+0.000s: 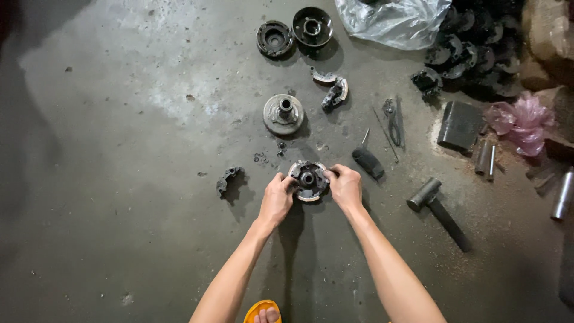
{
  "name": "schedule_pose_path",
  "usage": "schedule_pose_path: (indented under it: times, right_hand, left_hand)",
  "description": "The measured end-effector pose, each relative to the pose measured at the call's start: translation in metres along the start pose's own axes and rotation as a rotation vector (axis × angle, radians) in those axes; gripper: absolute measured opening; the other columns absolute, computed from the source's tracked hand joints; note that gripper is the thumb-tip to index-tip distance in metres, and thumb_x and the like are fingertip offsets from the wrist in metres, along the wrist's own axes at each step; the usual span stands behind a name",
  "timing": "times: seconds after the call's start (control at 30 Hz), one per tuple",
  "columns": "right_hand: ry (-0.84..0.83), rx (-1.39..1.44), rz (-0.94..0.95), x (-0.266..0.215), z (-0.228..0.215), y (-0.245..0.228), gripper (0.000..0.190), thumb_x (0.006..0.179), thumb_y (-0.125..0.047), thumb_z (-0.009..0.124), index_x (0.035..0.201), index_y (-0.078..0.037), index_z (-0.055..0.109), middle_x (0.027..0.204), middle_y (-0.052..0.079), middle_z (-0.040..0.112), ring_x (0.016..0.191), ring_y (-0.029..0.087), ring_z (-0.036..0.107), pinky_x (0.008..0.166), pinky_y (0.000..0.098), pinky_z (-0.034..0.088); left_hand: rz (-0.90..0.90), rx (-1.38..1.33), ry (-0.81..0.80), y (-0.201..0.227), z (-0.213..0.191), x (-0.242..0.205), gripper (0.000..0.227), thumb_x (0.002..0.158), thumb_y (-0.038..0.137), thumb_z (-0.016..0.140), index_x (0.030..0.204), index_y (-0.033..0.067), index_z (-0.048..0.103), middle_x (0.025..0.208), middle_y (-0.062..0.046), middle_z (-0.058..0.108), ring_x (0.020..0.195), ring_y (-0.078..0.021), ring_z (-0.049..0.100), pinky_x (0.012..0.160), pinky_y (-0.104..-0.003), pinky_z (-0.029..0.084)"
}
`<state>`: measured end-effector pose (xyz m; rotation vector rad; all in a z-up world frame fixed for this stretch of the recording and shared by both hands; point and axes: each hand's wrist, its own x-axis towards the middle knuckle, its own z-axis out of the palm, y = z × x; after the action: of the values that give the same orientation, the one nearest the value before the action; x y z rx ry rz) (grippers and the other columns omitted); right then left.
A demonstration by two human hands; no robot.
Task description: The person assembles mechanical components on the floor, fitting small metal pieces into a circular housing. They use a hammer to tap a part into place and later use pliers to adjust a spring mechanism within the assembly.
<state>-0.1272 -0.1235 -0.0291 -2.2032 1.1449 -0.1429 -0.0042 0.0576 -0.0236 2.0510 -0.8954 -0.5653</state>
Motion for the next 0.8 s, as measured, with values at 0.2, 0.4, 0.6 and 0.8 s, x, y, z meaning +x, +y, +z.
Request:
schedule_pose_path:
  times: [0.2, 0.4, 0.6, 0.8]
  right_hand:
    - [0.027, -0.045, 0.151, -0.007, -0.003, -0.003, 0.019, 0.087, -0.032, 0.078, 0.097, -0.016, 0.079, 0.087, 0.008, 0.078, 0.090, 0.031, 0.076, 0.073, 0.0451, 0.061]
    - [0.179, -0.095, -0.247, -0.010, -0.003, -0.022, 0.024, 0.087, -0.021, 0.077, 0.110, -0.013, 0.074, 0.093, 0.012, 0.066, 0.093, 0.037, 0.070, 0.075, 0.0488, 0.060]
    - [0.187, -0.190, -0.323, 0.005, 0.010, -0.020, 0.016, 0.090, -0.027, 0.074, 0.105, -0.021, 0.075, 0.093, 0.008, 0.062, 0.093, 0.034, 0.068, 0.076, 0.0469, 0.059]
    - [0.138, -0.326, -0.366, 0.017, 0.011, -0.020, 0.011, 0.088, -0.027, 0.074, 0.097, -0.020, 0.077, 0.093, 0.008, 0.065, 0.089, 0.035, 0.069, 0.075, 0.0465, 0.058]
  left_hand:
    - [0.161, 0.172, 0.139, -0.014, 0.014, 0.009, 0.011, 0.088, 0.017, 0.070, 0.097, 0.0123, 0.065, 0.087, -0.013, 0.055, 0.080, -0.0405, 0.066, 0.067, -0.049, 0.058]
    - [0.329, 0.388, 0.205, -0.016, 0.012, 0.006, 0.009, 0.088, 0.017, 0.070, 0.096, 0.0145, 0.071, 0.090, -0.007, 0.060, 0.079, -0.0317, 0.067, 0.066, -0.042, 0.058]
    - [-0.015, 0.136, 0.139, 0.007, 0.007, 0.007, 0.007, 0.084, 0.016, 0.072, 0.087, 0.0096, 0.072, 0.084, -0.014, 0.062, 0.081, -0.0411, 0.069, 0.071, -0.049, 0.059]
    - [0.001, 0.273, 0.156, 0.007, 0.008, 0.011, 0.006, 0.081, 0.013, 0.070, 0.083, 0.0086, 0.069, 0.078, -0.016, 0.070, 0.080, -0.0387, 0.073, 0.073, -0.049, 0.059]
